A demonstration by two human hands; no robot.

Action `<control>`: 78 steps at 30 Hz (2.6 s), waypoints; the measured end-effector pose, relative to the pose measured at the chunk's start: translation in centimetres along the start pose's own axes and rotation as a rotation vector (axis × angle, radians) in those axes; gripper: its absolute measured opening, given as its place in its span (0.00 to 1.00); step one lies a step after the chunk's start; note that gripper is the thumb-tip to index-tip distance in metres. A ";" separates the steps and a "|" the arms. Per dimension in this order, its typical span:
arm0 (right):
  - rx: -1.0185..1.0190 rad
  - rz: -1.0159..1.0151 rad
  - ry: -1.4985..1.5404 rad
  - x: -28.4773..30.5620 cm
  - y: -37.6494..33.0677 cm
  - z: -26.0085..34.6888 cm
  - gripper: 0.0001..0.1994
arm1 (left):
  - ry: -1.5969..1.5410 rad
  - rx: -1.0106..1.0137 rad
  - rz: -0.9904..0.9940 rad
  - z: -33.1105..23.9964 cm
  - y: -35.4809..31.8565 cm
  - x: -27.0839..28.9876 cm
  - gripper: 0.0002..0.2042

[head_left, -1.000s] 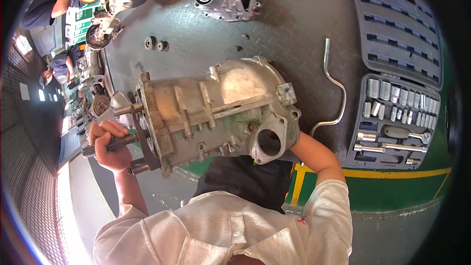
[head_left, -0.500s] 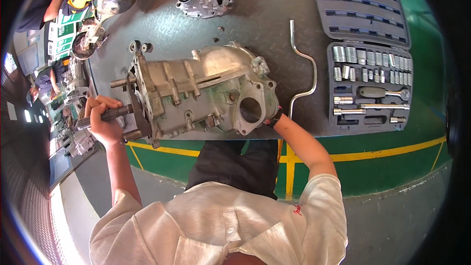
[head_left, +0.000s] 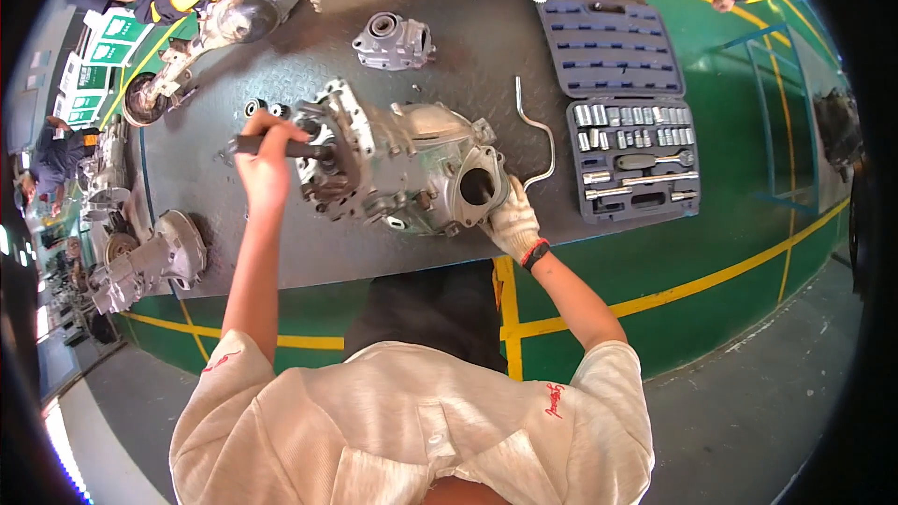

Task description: Assemble and secure various components of an automotive transmission housing using hand tools.

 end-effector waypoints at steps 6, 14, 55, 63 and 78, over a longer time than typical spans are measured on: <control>-0.095 0.006 -0.187 5.5 -4.4 4.7 0.29 | -0.346 0.158 0.045 1.8 -0.4 -0.6 0.06; -0.784 0.084 0.113 9.6 -11.2 7.9 0.24 | -0.490 0.030 0.009 0.3 -2.5 1.9 0.23; -1.111 0.334 0.272 2.9 -19.4 4.8 0.25 | -0.066 1.088 0.107 43.7 -33.4 18.3 0.11; -1.164 0.216 0.363 1.4 -20.1 2.9 0.27 | -0.211 1.321 0.121 47.1 -36.1 19.7 0.11; -1.101 0.350 0.206 4.4 -19.8 8.2 0.26 | 0.087 1.184 0.205 50.6 -40.0 22.1 0.12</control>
Point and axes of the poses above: each hand's wrist, its own y-axis towards the middle knuckle, its own x-axis out of the back of the hand, z = x × y, the point moved 5 cm from there along y, towards the middle knuckle, and after that the axes turned 12 degrees about -z, right-handed, at the moved point
